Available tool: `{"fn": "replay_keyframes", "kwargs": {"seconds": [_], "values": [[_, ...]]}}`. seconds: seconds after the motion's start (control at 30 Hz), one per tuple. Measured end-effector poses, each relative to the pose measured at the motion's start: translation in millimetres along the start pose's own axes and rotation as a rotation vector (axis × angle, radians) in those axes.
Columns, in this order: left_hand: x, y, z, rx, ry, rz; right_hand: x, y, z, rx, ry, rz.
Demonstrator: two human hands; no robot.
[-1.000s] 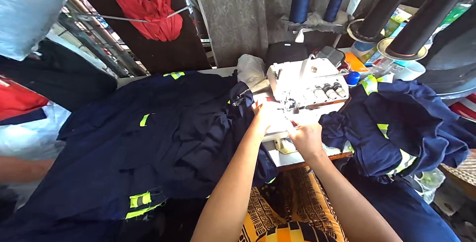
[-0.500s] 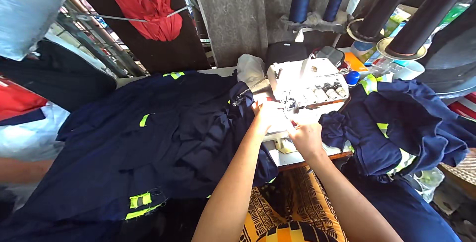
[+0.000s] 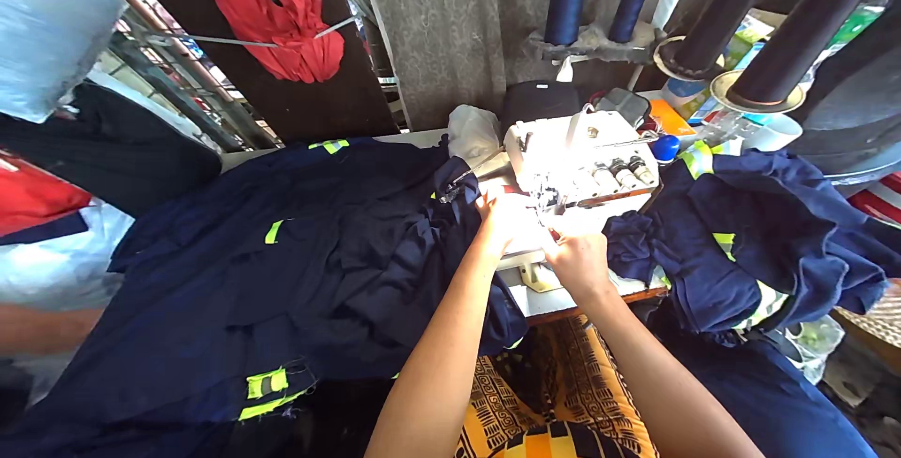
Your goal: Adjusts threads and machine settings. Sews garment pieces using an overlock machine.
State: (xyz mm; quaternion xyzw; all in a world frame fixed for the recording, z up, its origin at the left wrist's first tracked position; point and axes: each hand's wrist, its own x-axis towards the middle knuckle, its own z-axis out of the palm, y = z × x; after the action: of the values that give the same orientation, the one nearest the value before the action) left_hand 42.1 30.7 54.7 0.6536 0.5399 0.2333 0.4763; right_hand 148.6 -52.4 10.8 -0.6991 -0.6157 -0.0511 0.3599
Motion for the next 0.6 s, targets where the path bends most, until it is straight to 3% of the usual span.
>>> {"fn": "replay_keyframes", "kwargs": {"seconds": [0.6], "values": [[1.5, 0.5, 0.3, 0.002, 0.003, -0.012, -0.3, 0.2, 0.2, -0.004, 0.015, -0.019]]}}
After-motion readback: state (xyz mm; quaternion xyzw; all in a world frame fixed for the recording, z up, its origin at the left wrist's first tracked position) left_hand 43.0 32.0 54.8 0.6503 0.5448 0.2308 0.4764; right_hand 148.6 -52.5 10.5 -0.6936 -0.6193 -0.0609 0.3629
